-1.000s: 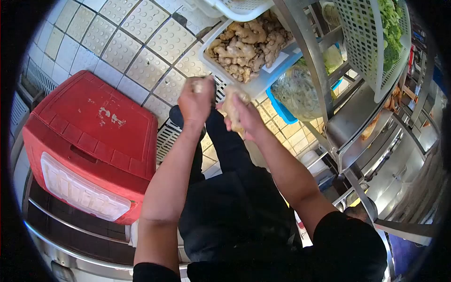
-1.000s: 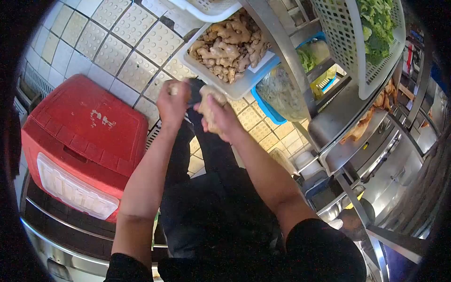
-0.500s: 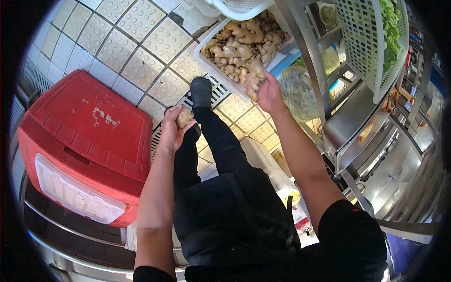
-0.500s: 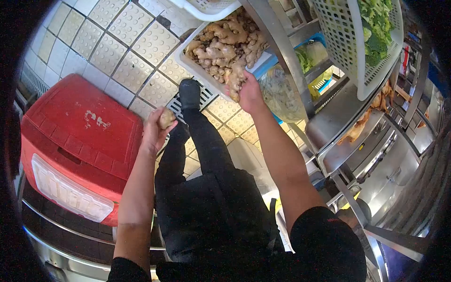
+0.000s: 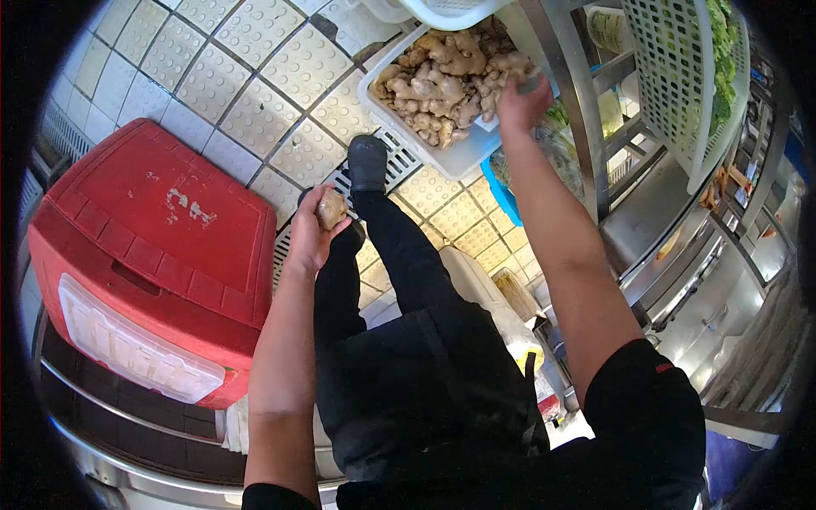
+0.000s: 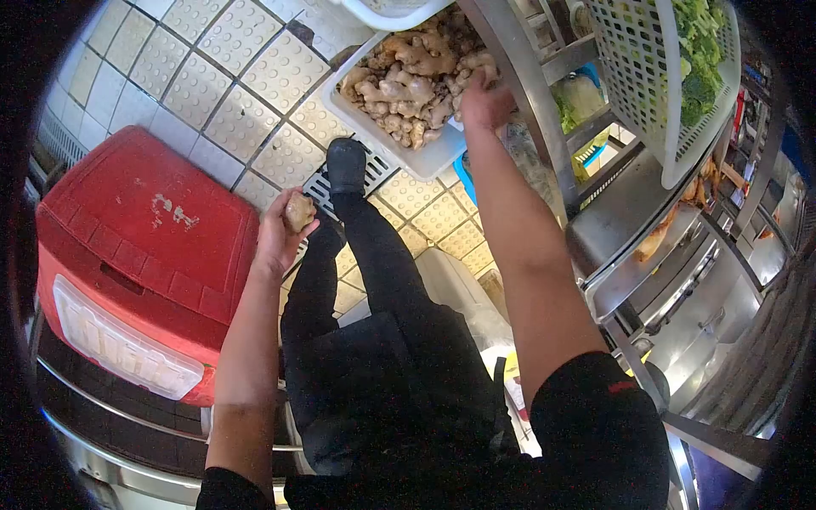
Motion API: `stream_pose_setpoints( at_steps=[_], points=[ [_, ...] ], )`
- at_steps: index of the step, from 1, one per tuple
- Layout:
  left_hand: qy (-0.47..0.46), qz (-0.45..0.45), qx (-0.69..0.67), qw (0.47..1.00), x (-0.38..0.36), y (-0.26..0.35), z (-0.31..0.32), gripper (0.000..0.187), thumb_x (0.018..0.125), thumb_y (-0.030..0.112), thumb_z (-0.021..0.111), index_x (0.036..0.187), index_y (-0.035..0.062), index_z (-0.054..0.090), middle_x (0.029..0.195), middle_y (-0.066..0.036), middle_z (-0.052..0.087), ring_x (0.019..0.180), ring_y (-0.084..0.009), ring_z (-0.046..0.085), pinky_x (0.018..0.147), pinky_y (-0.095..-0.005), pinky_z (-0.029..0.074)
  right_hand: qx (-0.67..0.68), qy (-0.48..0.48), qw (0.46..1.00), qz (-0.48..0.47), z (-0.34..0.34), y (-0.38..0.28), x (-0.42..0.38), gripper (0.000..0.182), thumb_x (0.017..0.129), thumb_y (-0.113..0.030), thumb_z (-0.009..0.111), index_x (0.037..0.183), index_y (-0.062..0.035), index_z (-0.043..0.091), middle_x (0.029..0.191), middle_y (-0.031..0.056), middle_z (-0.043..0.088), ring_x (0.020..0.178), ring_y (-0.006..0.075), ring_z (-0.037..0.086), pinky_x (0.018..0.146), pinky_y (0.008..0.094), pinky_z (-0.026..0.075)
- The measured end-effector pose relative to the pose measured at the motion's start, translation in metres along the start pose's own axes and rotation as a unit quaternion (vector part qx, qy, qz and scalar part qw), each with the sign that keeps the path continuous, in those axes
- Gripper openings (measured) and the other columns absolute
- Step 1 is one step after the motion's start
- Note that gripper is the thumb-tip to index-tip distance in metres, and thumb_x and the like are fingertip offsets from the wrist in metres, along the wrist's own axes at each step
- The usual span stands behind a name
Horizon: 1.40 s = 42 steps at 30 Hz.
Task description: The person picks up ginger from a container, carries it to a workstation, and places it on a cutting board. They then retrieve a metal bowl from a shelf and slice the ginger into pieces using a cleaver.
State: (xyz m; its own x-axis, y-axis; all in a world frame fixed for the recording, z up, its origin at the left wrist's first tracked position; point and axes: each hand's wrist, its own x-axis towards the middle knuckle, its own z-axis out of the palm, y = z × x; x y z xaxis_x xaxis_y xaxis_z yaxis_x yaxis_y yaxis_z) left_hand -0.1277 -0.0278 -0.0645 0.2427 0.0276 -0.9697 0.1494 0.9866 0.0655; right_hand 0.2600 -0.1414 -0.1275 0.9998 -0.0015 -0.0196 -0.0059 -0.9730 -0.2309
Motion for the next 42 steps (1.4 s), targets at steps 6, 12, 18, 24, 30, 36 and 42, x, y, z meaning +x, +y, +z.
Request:
stream_pose_setpoints(
  at_steps=[6, 12, 18, 24, 30, 36, 42],
  points=[
    [-0.024, -0.028, 0.005, 0.999, 0.007, -0.010, -0.010, 0.032, 0.103, 0.033, 0.050, 0.120, 0.0089, 0.062, 0.112, -0.009, 0.068, 0.106, -0.0211, 0.064, 0.094, -0.0412, 0.052, 0.019, -0.397, 0.917, -0.045, 0.027, -0.027, -0.024, 0.068, 0.082, -0.032, 0.077, 0.139, -0.0004, 0.055, 0.141, 0.0240, 0.058, 0.130, 0.0378, 0.057, 0.109, 0.0425, 0.046],
    [-0.039, 0.012, 0.081, 0.996, 0.005, -0.006, 0.003, 0.031, 0.093, 0.025, 0.053, 0.105, 0.0001, 0.068, 0.104, -0.013, 0.071, 0.097, -0.0233, 0.066, 0.089, -0.0386, 0.053, 0.007, -0.364, 0.931, -0.015, 0.059, 0.005, -0.034, 0.082, 0.074, -0.026, 0.085, 0.143, -0.0007, 0.050, 0.139, 0.0181, 0.059, 0.123, 0.0282, 0.060, 0.102, 0.0368, 0.050],
    [-0.060, 0.047, 0.196, 0.978, 0.006, 0.024, 0.043, 0.032, 0.093, 0.024, 0.058, 0.098, -0.0048, 0.071, 0.100, -0.016, 0.073, 0.088, -0.0231, 0.068, 0.081, -0.0347, 0.054, 0.018, -0.437, 0.897, -0.071, 0.023, 0.024, -0.039, 0.068, 0.072, -0.027, 0.086, 0.126, -0.0046, 0.050, 0.118, 0.0173, 0.060, 0.109, 0.0271, 0.061, 0.096, 0.0407, 0.052],
    [-0.116, 0.087, 0.224, 0.964, 0.024, 0.045, 0.084, 0.049, 0.099, 0.021, 0.067, 0.140, -0.0033, 0.055, 0.110, -0.016, 0.073, 0.099, -0.0186, 0.070, 0.082, -0.0294, 0.055, 0.287, -0.452, 0.837, 0.112, -0.041, 0.025, -0.054, 0.051, 0.086, -0.019, 0.078, 0.125, -0.0056, 0.048, 0.116, 0.0137, 0.059, 0.104, 0.0238, 0.062, 0.084, 0.0440, 0.058],
    [-0.149, 0.166, 0.279, 0.934, 0.018, 0.054, 0.131, 0.081, 0.098, 0.023, 0.071, 0.163, 0.0092, 0.024, 0.122, -0.015, 0.067, 0.113, -0.0204, 0.064, 0.101, -0.0329, 0.049, 0.436, -0.557, 0.683, 0.179, -0.094, 0.028, -0.065, 0.055, 0.092, -0.006, 0.069, 0.143, -0.0048, 0.049, 0.125, 0.0116, 0.061, 0.112, 0.0212, 0.063, 0.087, 0.0380, 0.057],
    [-0.217, 0.199, 0.377, 0.878, 0.031, 0.060, 0.149, 0.057, 0.099, 0.021, 0.072, 0.147, 0.0090, 0.044, 0.114, -0.011, 0.066, 0.109, -0.0159, 0.061, 0.094, -0.0319, 0.050, 0.423, -0.558, 0.700, 0.142, -0.113, 0.024, -0.070, 0.055, 0.091, -0.009, 0.074, 0.142, -0.0036, 0.052, 0.119, 0.0086, 0.063, 0.101, 0.0131, 0.062, 0.082, 0.0289, 0.052],
    [-0.189, 0.252, 0.367, 0.875, 0.030, 0.058, 0.160, 0.040, 0.097, 0.013, 0.074, 0.128, 0.0024, 0.052, 0.103, -0.006, 0.066, 0.089, -0.0120, 0.063, 0.078, -0.0254, 0.051, 0.341, -0.500, 0.792, 0.085, -0.115, 0.010, -0.076, 0.056, 0.092, -0.021, 0.079, 0.139, -0.0016, 0.055, 0.114, 0.0087, 0.066, 0.095, 0.0115, 0.062, 0.080, 0.0271, 0.052]
  ],
)
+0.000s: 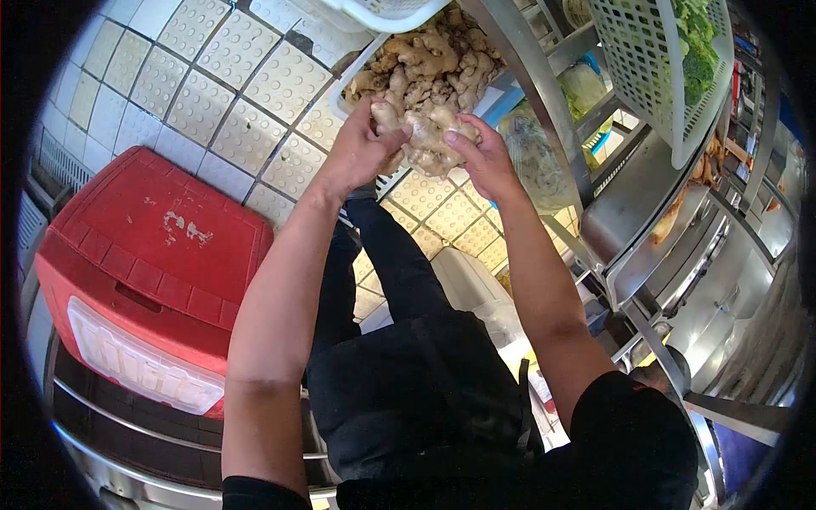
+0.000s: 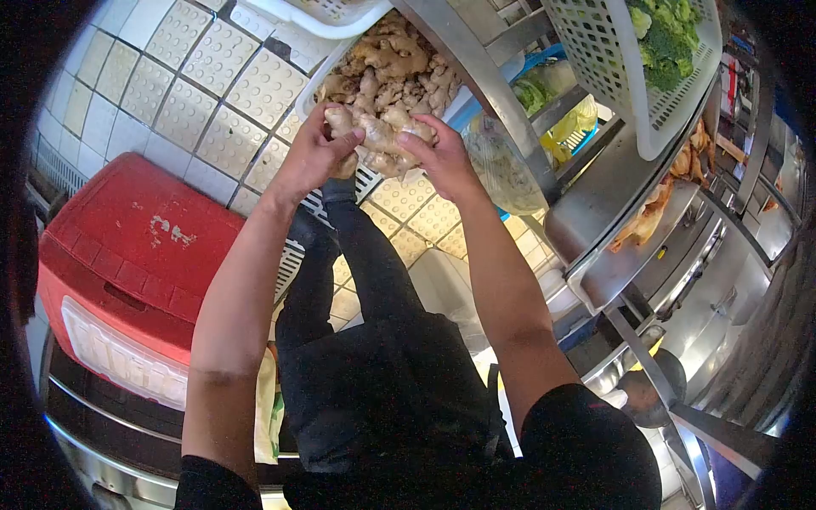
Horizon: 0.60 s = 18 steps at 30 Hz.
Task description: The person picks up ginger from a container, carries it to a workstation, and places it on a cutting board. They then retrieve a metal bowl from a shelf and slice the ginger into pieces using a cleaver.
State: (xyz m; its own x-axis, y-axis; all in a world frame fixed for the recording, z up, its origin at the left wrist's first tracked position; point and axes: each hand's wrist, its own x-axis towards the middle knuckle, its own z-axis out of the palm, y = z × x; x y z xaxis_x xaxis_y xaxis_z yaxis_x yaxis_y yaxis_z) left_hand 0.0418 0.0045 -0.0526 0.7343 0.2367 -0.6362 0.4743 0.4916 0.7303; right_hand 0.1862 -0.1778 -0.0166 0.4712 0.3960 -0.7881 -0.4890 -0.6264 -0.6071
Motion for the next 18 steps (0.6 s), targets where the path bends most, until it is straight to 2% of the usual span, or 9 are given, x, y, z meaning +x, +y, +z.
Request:
stream_pose_setpoints(
  at_steps=[3, 6, 9, 10, 12, 13, 15, 16, 18],
  points=[
    [0.005, 0.005, -0.014, 1.000, 0.000, 0.010, 0.003, 0.039, 0.096, 0.013, 0.074, 0.126, 0.0023, 0.052, 0.102, -0.006, 0.067, 0.087, -0.0116, 0.063, 0.073, -0.0271, 0.051, 0.043, 0.024, 0.999, -0.019, 0.005, 0.000, -0.003, 0.056, 0.092, -0.023, 0.079, 0.137, 0.0012, 0.057, 0.111, 0.0092, 0.067, 0.098, 0.0118, 0.062, 0.082, 0.0271, 0.052],
    [0.013, 0.042, 0.103, 0.994, 0.003, 0.018, 0.008, 0.039, 0.096, 0.016, 0.074, 0.125, 0.0026, 0.052, 0.094, -0.007, 0.068, 0.081, -0.0112, 0.064, 0.068, -0.0290, 0.051, 0.050, 0.100, 0.991, -0.071, 0.010, 0.013, 0.004, 0.056, 0.092, -0.024, 0.078, 0.136, 0.0035, 0.057, 0.111, 0.0108, 0.068, 0.098, 0.0128, 0.063, 0.082, 0.0275, 0.053],
    [0.066, 0.035, 0.222, 0.972, -0.005, 0.031, 0.021, 0.041, 0.094, 0.022, 0.075, 0.123, 0.0031, 0.052, 0.086, -0.011, 0.069, 0.075, -0.0171, 0.067, 0.066, -0.0318, 0.051, 0.089, 0.129, 0.984, -0.084, 0.015, 0.014, 0.008, 0.058, 0.090, -0.028, 0.080, 0.133, 0.0054, 0.059, 0.109, 0.0117, 0.069, 0.098, 0.0142, 0.064, 0.084, 0.0272, 0.052],
    [0.085, 0.032, 0.251, 0.964, -0.006, 0.033, 0.023, 0.043, 0.094, 0.025, 0.075, 0.123, 0.0037, 0.052, 0.085, -0.014, 0.070, 0.077, -0.0238, 0.069, 0.067, -0.0354, 0.052, 0.091, 0.129, 0.984, -0.084, 0.015, 0.015, 0.010, 0.058, 0.090, -0.028, 0.080, 0.133, 0.0054, 0.059, 0.109, 0.0117, 0.069, 0.098, 0.0142, 0.064, 0.084, 0.0272, 0.052],
    [0.107, 0.026, 0.281, 0.953, -0.007, 0.029, 0.028, 0.044, 0.094, 0.028, 0.074, 0.123, 0.0044, 0.052, 0.085, -0.017, 0.070, 0.078, -0.0305, 0.071, 0.068, -0.0391, 0.053, -0.144, 0.222, 0.958, -0.109, 0.019, 0.010, 0.012, 0.060, 0.087, -0.033, 0.081, 0.128, 0.0056, 0.062, 0.107, 0.0136, 0.070, 0.096, 0.0157, 0.066, 0.075, 0.0283, 0.055],
    [0.126, 0.062, 0.332, 0.933, -0.007, 0.021, 0.032, 0.045, 0.094, 0.031, 0.072, 0.124, 0.0052, 0.051, 0.089, -0.019, 0.072, 0.083, -0.0361, 0.071, 0.071, -0.0429, 0.053, -0.144, 0.218, 0.959, -0.107, 0.023, 0.007, 0.008, 0.060, 0.087, -0.033, 0.081, 0.128, 0.0056, 0.062, 0.107, 0.0136, 0.070, 0.096, 0.0157, 0.066, 0.075, 0.0283, 0.055],
    [0.148, 0.094, 0.386, 0.906, -0.004, 0.016, 0.034, 0.046, 0.094, 0.033, 0.071, 0.125, 0.0060, 0.051, 0.094, -0.022, 0.073, 0.087, -0.0418, 0.071, 0.074, -0.0468, 0.054, 0.038, 0.218, 0.975, -0.003, 0.035, -0.002, 0.000, 0.060, 0.085, -0.036, 0.083, 0.124, 0.0054, 0.065, 0.104, 0.0154, 0.070, 0.091, 0.0175, 0.067, 0.060, 0.0306, 0.056],
    [0.162, 0.044, 0.361, 0.917, 0.000, 0.018, 0.033, 0.047, 0.095, 0.035, 0.070, 0.127, 0.0070, 0.050, 0.098, -0.023, 0.073, 0.092, -0.0432, 0.071, 0.078, -0.0485, 0.054, 0.076, 0.219, 0.973, -0.006, 0.028, 0.012, 0.007, 0.061, 0.086, -0.034, 0.082, 0.128, 0.0039, 0.061, 0.108, 0.0165, 0.069, 0.085, 0.0194, 0.068, 0.048, 0.0324, 0.055],
    [0.161, -0.033, 0.323, 0.932, 0.008, 0.022, 0.029, 0.061, 0.092, 0.041, 0.070, 0.137, 0.0082, 0.046, 0.109, -0.024, 0.073, 0.102, -0.0424, 0.070, 0.090, -0.0490, 0.053, 0.113, 0.245, 0.963, -0.007, 0.021, 0.019, 0.004, 0.062, 0.087, -0.035, 0.082, 0.131, 0.0030, 0.059, 0.111, 0.0160, 0.068, 0.086, 0.0201, 0.068, 0.051, 0.0331, 0.056]
  ],
)
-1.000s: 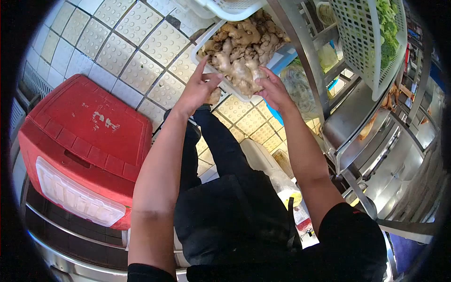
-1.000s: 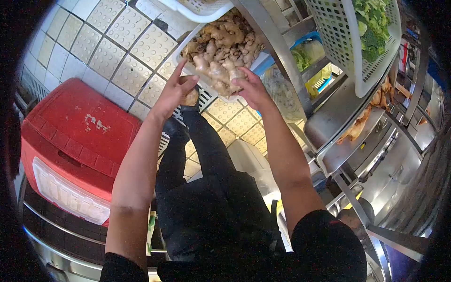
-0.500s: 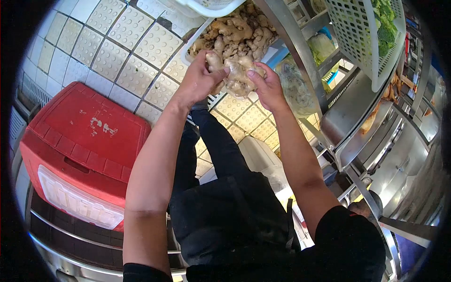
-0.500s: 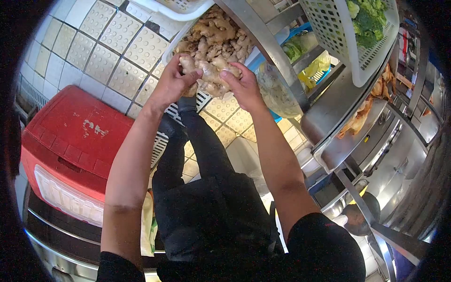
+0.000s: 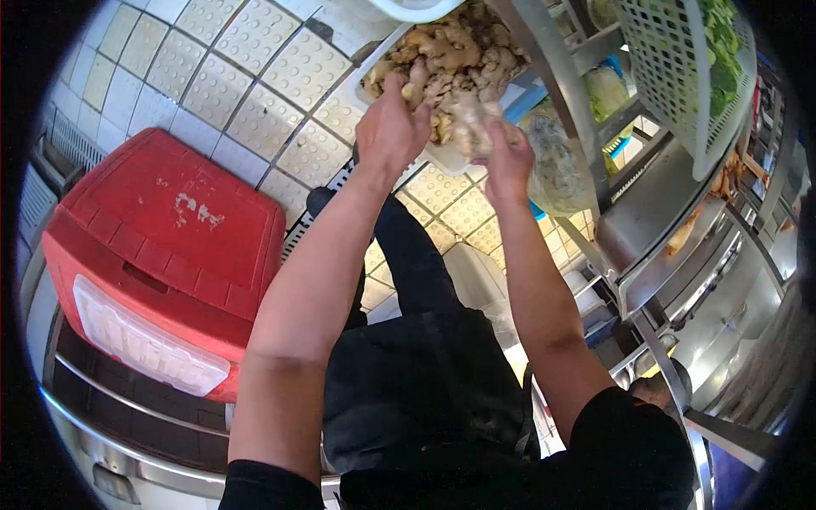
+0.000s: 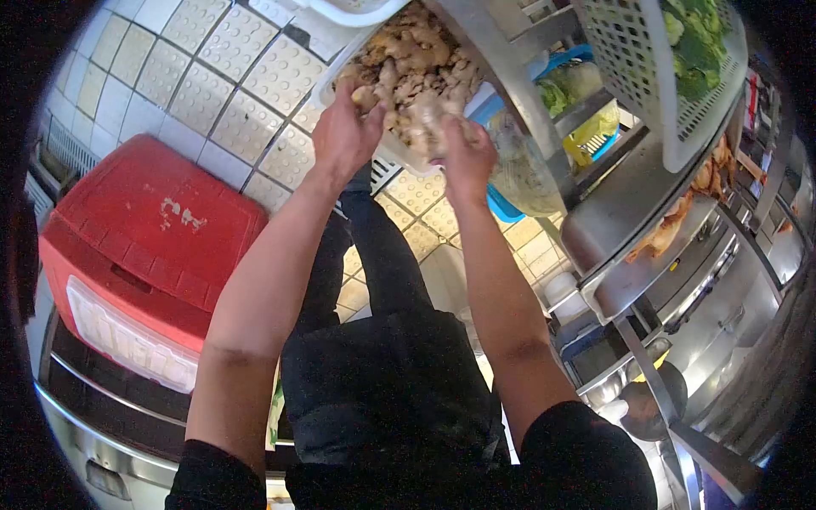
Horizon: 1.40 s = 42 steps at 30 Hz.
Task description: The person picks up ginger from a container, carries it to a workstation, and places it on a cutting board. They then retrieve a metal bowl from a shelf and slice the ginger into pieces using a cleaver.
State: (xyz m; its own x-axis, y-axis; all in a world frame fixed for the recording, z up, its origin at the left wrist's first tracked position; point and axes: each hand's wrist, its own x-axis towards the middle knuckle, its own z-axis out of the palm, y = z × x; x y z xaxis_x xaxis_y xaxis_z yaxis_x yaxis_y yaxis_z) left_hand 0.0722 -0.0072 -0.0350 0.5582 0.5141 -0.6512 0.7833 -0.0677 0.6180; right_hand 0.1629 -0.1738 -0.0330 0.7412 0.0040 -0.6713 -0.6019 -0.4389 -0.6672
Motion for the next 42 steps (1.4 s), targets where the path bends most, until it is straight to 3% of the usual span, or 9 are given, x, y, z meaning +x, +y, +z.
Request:
stream_pose_setpoints(
  at_steps=[5, 8, 16, 24, 30, 32, 36, 38, 42],
  points=[
    [-0.051, -0.001, -0.070, 0.996, 0.020, 0.001, 0.017, 0.083, 0.086, 0.044, 0.077, 0.148, 0.0043, 0.040, 0.116, -0.023, 0.072, 0.112, -0.0397, 0.068, 0.096, -0.0466, 0.052, 0.130, -0.059, 0.989, 0.032, -0.030, 0.005, 0.003, 0.049, 0.095, -0.032, 0.074, 0.131, -0.0045, 0.055, 0.122, 0.0099, 0.064, 0.105, 0.0222, 0.066, 0.079, 0.0420, 0.058],
    [-0.187, -0.005, -0.177, 0.966, 0.018, 0.000, 0.020, 0.067, 0.094, 0.053, 0.071, 0.127, -0.0044, 0.060, 0.100, -0.017, 0.072, 0.097, -0.0239, 0.069, 0.089, -0.0336, 0.052, 0.154, -0.049, 0.987, 0.008, -0.029, 0.000, -0.008, 0.043, 0.098, -0.030, 0.070, 0.131, -0.0062, 0.056, 0.123, 0.0077, 0.063, 0.111, 0.0216, 0.063, 0.086, 0.0431, 0.056],
    [-0.380, 0.028, -0.225, 0.897, -0.011, 0.001, 0.002, 0.059, 0.100, 0.055, 0.062, 0.106, -0.0028, 0.066, 0.082, -0.007, 0.071, 0.077, -0.0115, 0.065, 0.071, -0.0272, 0.050, 0.153, -0.113, 0.982, 0.023, -0.027, -0.004, -0.025, 0.036, 0.097, -0.026, 0.071, 0.125, -0.0048, 0.061, 0.117, 0.0071, 0.064, 0.107, 0.0169, 0.063, 0.086, 0.0326, 0.053],
    [-0.327, 0.038, -0.266, 0.906, -0.051, -0.016, 0.001, 0.051, 0.107, 0.050, 0.052, 0.101, 0.0010, 0.066, 0.083, -0.004, 0.071, 0.077, -0.0111, 0.066, 0.068, -0.0281, 0.051, 0.144, -0.154, 0.974, 0.084, -0.016, -0.016, -0.033, 0.032, 0.096, -0.027, 0.070, 0.116, -0.0028, 0.065, 0.104, 0.0068, 0.068, 0.096, 0.0168, 0.067, 0.080, 0.0326, 0.055],
    [-0.218, 0.072, -0.233, 0.945, -0.066, -0.017, 0.001, 0.046, 0.109, 0.042, 0.048, 0.103, -0.0012, 0.063, 0.079, -0.015, 0.072, 0.075, -0.0305, 0.072, 0.073, -0.0410, 0.054, 0.078, -0.183, 0.966, 0.167, -0.019, -0.018, -0.021, 0.035, 0.098, -0.035, 0.065, 0.118, -0.0073, 0.065, 0.091, 0.0057, 0.069, 0.068, 0.0148, 0.066, 0.051, 0.0310, 0.049],
    [-0.183, 0.190, -0.082, 0.961, -0.063, -0.017, 0.002, 0.038, 0.108, 0.037, 0.047, 0.111, 0.0007, 0.058, 0.082, -0.017, 0.073, 0.081, -0.0361, 0.073, 0.075, -0.0441, 0.055, 0.214, -0.326, 0.874, 0.289, -0.031, -0.011, -0.004, 0.035, 0.099, -0.039, 0.062, 0.118, -0.0091, 0.065, 0.083, 0.0030, 0.067, 0.058, 0.0132, 0.061, 0.044, 0.0304, 0.044],
    [-0.201, 0.095, -0.139, 0.965, -0.043, -0.031, 0.018, 0.041, 0.109, 0.038, 0.043, 0.123, 0.0002, 0.053, 0.093, -0.021, 0.074, 0.089, -0.0386, 0.073, 0.082, -0.0464, 0.055, 0.143, -0.277, 0.907, 0.284, -0.026, -0.022, -0.005, 0.036, 0.101, -0.040, 0.060, 0.119, -0.0090, 0.063, 0.093, 0.0042, 0.067, 0.072, 0.0150, 0.065, 0.054, 0.0316, 0.051],
    [-0.183, 0.036, -0.189, 0.964, -0.042, -0.025, 0.013, 0.047, 0.110, 0.041, 0.042, 0.132, 0.0004, 0.052, 0.102, -0.020, 0.073, 0.094, -0.0338, 0.071, 0.086, -0.0434, 0.053, 0.097, -0.122, 0.986, 0.063, -0.006, -0.022, -0.025, 0.039, 0.102, -0.040, 0.061, 0.125, -0.0087, 0.059, 0.112, 0.0063, 0.065, 0.092, 0.0176, 0.065, 0.069, 0.0359, 0.056],
    [-0.129, 0.025, -0.213, 0.968, -0.043, -0.007, 0.022, 0.073, 0.104, 0.062, 0.043, 0.139, -0.0018, 0.048, 0.119, -0.029, 0.068, 0.108, -0.0385, 0.069, 0.098, -0.0432, 0.049, 0.160, -0.086, 0.983, -0.016, 0.005, -0.019, -0.033, 0.041, 0.102, -0.036, 0.063, 0.131, -0.0083, 0.053, 0.129, 0.0084, 0.057, 0.105, 0.0207, 0.061, 0.080, 0.0403, 0.053]
  ],
)
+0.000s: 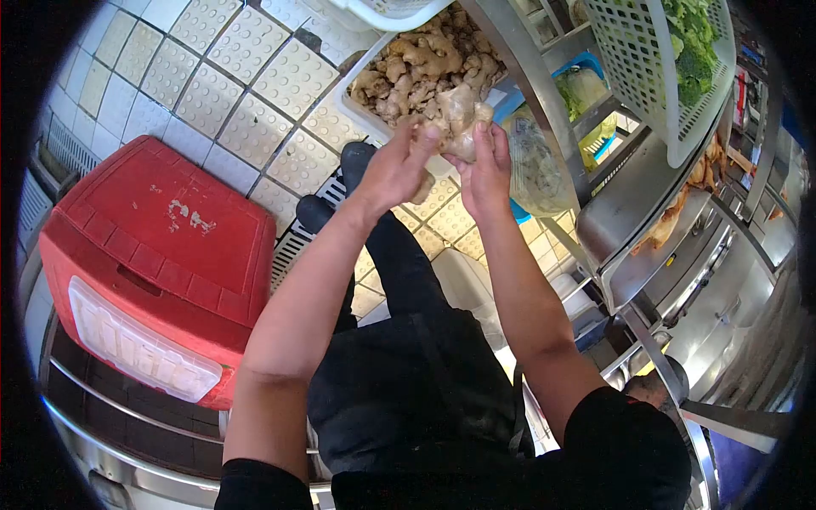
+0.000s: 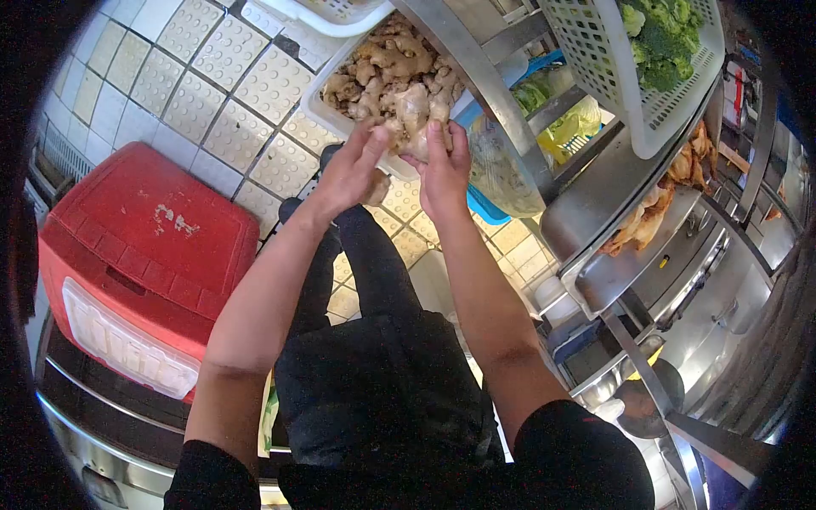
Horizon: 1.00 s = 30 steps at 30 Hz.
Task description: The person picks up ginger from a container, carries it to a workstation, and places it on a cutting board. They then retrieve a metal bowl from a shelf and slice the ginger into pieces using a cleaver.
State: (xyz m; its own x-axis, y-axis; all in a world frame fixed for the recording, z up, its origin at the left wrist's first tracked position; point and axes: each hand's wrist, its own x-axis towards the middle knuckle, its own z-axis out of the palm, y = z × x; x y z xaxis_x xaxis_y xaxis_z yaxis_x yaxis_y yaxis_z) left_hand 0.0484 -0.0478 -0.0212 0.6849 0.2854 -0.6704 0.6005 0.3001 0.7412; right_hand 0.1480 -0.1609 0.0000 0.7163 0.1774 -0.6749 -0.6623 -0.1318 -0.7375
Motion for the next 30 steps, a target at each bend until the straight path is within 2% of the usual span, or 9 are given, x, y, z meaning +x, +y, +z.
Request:
stream_pose_setpoints(
  at_steps=[7, 10, 12, 16, 18, 21, 23, 24, 30],
  points=[
    [-0.039, 0.029, 0.135, 0.990, 0.013, 0.021, 0.006, 0.063, 0.102, 0.054, 0.056, 0.133, -0.0002, 0.051, 0.083, -0.021, 0.072, 0.082, -0.0379, 0.073, 0.075, -0.0463, 0.054, -0.011, -0.021, 0.999, -0.032, -0.012, -0.001, 0.014, 0.037, 0.105, -0.042, 0.057, 0.118, -0.0072, 0.061, 0.115, 0.0084, 0.063, 0.098, 0.0181, 0.061, 0.084, 0.0346, 0.049],
    [-0.052, 0.089, 0.199, 0.975, 0.012, 0.019, 0.005, 0.055, 0.103, 0.049, 0.056, 0.128, 0.0003, 0.052, 0.074, -0.020, 0.070, 0.076, -0.0390, 0.072, 0.070, -0.0473, 0.054, -0.206, 0.024, 0.973, -0.102, -0.013, -0.017, 0.015, 0.042, 0.102, -0.046, 0.058, 0.104, -0.0048, 0.066, 0.094, 0.0091, 0.067, 0.088, 0.0174, 0.063, 0.079, 0.0346, 0.049],
    [-0.057, 0.108, 0.241, 0.963, 0.009, 0.017, 0.003, 0.052, 0.103, 0.047, 0.056, 0.126, 0.0006, 0.053, 0.073, -0.021, 0.069, 0.076, -0.0390, 0.072, 0.069, -0.0475, 0.053, -0.500, -0.007, 0.858, -0.116, -0.019, -0.028, 0.023, 0.047, 0.100, -0.049, 0.061, 0.097, -0.0020, 0.067, 0.079, 0.0130, 0.066, 0.077, 0.0207, 0.064, 0.074, 0.0374, 0.050],
    [-0.078, 0.114, 0.204, 0.969, 0.001, 0.011, -0.011, 0.046, 0.103, 0.045, 0.057, 0.121, 0.0030, 0.054, 0.075, -0.021, 0.068, 0.079, -0.0418, 0.070, 0.070, -0.0499, 0.052, -0.485, -0.163, 0.853, -0.106, -0.027, -0.050, 0.032, 0.055, 0.098, -0.055, 0.062, 0.096, 0.0003, 0.069, 0.077, 0.0183, 0.066, 0.075, 0.0244, 0.066, 0.071, 0.0406, 0.051],
    [-0.106, 0.106, 0.198, 0.969, -0.004, 0.011, -0.025, 0.046, 0.103, 0.046, 0.055, 0.120, 0.0036, 0.055, 0.080, -0.023, 0.069, 0.084, -0.0451, 0.069, 0.073, -0.0526, 0.052, -0.632, -0.304, 0.713, 0.028, -0.022, -0.069, 0.029, 0.058, 0.098, -0.058, 0.062, 0.102, -0.0005, 0.071, 0.084, 0.0204, 0.070, 0.079, 0.0257, 0.068, 0.073, 0.0412, 0.051],
    [-0.162, 0.117, 0.162, 0.966, -0.016, 0.018, -0.045, 0.044, 0.104, 0.044, 0.057, 0.121, 0.0034, 0.055, 0.075, -0.021, 0.066, 0.075, -0.0424, 0.067, 0.068, -0.0473, 0.051, -0.569, -0.364, 0.737, 0.006, -0.019, -0.069, 0.011, 0.060, 0.096, -0.061, 0.063, 0.108, -0.0026, 0.073, 0.088, 0.0217, 0.071, 0.083, 0.0239, 0.069, 0.076, 0.0408, 0.052],
    [-0.234, 0.103, 0.111, 0.960, -0.029, 0.017, -0.055, 0.042, 0.104, 0.043, 0.058, 0.118, 0.0035, 0.056, 0.067, -0.020, 0.061, 0.062, -0.0362, 0.063, 0.062, -0.0413, 0.049, -0.593, -0.408, 0.691, 0.073, -0.013, -0.077, 0.004, 0.058, 0.097, -0.058, 0.063, 0.112, -0.0034, 0.073, 0.092, 0.0186, 0.074, 0.085, 0.0220, 0.069, 0.079, 0.0397, 0.053],
    [-0.253, 0.053, 0.091, 0.962, -0.035, 0.013, -0.058, 0.037, 0.107, 0.040, 0.056, 0.115, 0.0036, 0.057, 0.071, -0.014, 0.061, 0.065, -0.0229, 0.060, 0.066, -0.0356, 0.048, -0.532, -0.419, 0.732, 0.081, -0.011, -0.074, -0.007, 0.057, 0.097, -0.056, 0.063, 0.111, -0.0013, 0.073, 0.092, 0.0170, 0.074, 0.087, 0.0209, 0.069, 0.079, 0.0393, 0.053],
    [-0.197, 0.021, -0.103, 0.975, -0.069, 0.001, -0.043, 0.030, 0.110, 0.035, 0.051, 0.110, 0.0047, 0.055, 0.092, 0.000, 0.057, 0.088, -0.0073, 0.050, 0.079, -0.0286, 0.046, -0.214, -0.389, 0.843, 0.303, -0.012, -0.054, -0.027, 0.037, 0.101, -0.033, 0.062, 0.114, 0.0019, 0.067, 0.097, 0.0043, 0.069, 0.086, 0.0095, 0.066, 0.073, 0.0275, 0.053]
  ],
)
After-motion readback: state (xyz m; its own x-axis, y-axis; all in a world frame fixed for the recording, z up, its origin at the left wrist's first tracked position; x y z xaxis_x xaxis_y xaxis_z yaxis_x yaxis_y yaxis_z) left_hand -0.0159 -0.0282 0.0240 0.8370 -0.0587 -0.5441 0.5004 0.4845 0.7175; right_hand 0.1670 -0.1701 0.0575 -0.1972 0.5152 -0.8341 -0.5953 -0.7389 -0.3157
